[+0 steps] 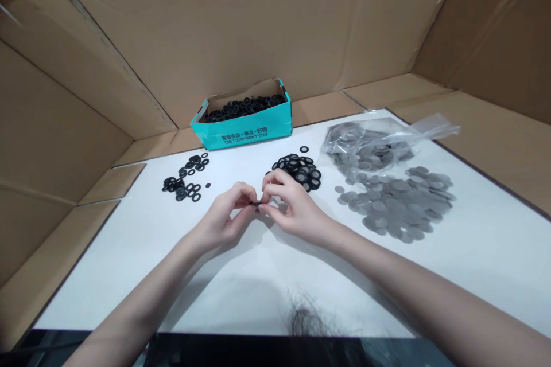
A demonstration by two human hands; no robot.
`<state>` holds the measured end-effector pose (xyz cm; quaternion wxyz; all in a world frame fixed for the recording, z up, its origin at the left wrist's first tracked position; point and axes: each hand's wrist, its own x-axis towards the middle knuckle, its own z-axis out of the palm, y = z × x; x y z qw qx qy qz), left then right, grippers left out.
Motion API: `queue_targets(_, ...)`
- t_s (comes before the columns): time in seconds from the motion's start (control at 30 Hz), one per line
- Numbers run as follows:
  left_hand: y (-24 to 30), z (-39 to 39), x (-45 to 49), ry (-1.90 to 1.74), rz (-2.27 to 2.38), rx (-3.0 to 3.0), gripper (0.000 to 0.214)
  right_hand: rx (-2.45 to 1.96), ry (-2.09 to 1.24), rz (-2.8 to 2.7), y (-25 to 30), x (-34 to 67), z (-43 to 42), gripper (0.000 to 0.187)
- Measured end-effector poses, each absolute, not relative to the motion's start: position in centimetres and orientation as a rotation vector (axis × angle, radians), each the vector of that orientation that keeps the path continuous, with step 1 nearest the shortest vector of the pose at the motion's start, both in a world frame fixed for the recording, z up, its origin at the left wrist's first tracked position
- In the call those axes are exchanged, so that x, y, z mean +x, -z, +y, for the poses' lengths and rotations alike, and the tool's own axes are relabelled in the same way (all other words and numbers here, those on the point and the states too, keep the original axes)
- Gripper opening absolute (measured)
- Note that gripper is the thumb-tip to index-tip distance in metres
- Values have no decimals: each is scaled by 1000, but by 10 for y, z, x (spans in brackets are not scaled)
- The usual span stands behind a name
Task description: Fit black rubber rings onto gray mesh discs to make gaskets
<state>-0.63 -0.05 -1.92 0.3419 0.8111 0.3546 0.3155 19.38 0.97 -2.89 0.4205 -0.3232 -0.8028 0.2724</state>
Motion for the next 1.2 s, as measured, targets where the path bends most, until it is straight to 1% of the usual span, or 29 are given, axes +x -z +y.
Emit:
queue_targets(0.1, 20, 0, -6, -855, 940, 2095, 13, -812, -632, -2026, 31, 194, 11, 14)
queue_targets(0.3, 19, 0, -4, -937, 936, 2043, 11, -845, -557, -2013, 32, 196, 12, 5)
queue_targets(0.6, 20, -2, -2, -938, 955, 2071, 9, -817, -551, -2030, 32, 194, 11, 10)
queue_targets(0.83, 18, -2, -6, -869, 928, 2100, 11, -798, -657, -2015, 27, 193, 9, 15)
queue_targets(1.0, 18, -1, -6, -843, 948, 2146, 16, -798, -603, -2032, 32, 193, 10, 15)
queue_targets(1.2, 17, -1, -5, -896, 972, 2047, 16, -832, -587, -2028, 36, 195, 13, 5)
